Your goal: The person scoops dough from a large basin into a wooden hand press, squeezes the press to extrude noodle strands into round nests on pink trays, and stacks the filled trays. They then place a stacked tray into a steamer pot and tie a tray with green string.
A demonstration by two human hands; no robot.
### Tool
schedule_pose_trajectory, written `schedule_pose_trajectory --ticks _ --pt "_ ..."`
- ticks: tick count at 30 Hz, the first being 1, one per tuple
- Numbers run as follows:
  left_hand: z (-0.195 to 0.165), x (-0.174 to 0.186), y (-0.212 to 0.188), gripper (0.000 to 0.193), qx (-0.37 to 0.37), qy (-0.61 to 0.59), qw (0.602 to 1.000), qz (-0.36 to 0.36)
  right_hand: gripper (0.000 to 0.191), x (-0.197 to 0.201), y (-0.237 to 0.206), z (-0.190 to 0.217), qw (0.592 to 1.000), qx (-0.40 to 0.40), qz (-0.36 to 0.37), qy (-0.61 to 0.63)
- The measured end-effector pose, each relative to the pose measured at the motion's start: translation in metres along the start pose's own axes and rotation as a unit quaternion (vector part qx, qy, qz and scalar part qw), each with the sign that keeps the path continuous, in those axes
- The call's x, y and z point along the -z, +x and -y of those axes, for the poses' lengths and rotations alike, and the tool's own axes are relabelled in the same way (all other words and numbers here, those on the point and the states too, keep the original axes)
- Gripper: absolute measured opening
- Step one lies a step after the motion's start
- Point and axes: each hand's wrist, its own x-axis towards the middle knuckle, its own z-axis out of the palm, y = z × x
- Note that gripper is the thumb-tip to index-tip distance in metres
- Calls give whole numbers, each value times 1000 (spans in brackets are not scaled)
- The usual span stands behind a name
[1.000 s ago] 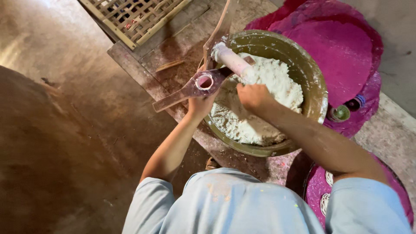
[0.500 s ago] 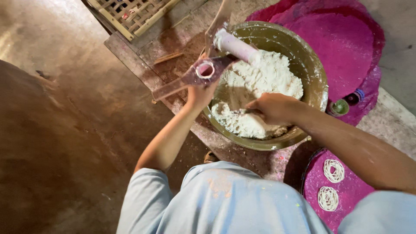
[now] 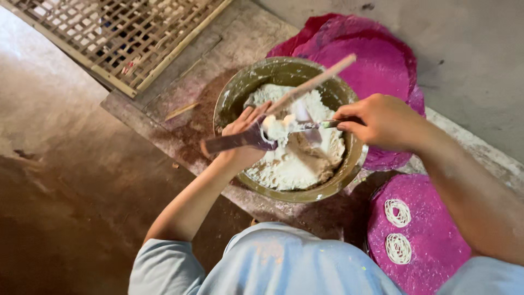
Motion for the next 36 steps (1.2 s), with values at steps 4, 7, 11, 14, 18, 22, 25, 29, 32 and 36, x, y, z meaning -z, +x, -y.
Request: schedule_pose_trajectory --ticks 4,7,11,14,18,22,25,29,32,36 --pt "-15 -15 4 76 3 -2 1000 0 17 -32 17 65 938 76 -42 -334" --pt "-18 -15 3 69 46 -24 998 19 11 -40 5 81 917 163 -106 -348" --pt "-11 -9 3 60 189 -130 973 38 14 -22 -27 59 965 58 -155 -205" --pt "-8 -12 11 50 67 -78 988 -115 22 -39 -25 49 978 -45 -199 -42" --pt "-7 -19 23 67 67 10 989 -131 56 -117 -2 57 928 61 -280 239" --pt "3 -10 27 47 50 63 984 -157 52 -144 -22 36 936 -86 -147 308" --pt "3 -9 27 45 49 51 988 -136 46 -134 -22 17 923 -165 -100 332" --pt "-3 -17 30 49 77 77 991 -71 44 -131 -9 30 946 -121 -178 241" --pt "4 -16 31 59 71 121 988 -66 43 -114 -16 42 945 35 -224 237" --pt "20 -9 22 78 136 79 987 6 33 -47 -24 32 976 -210 19 59"
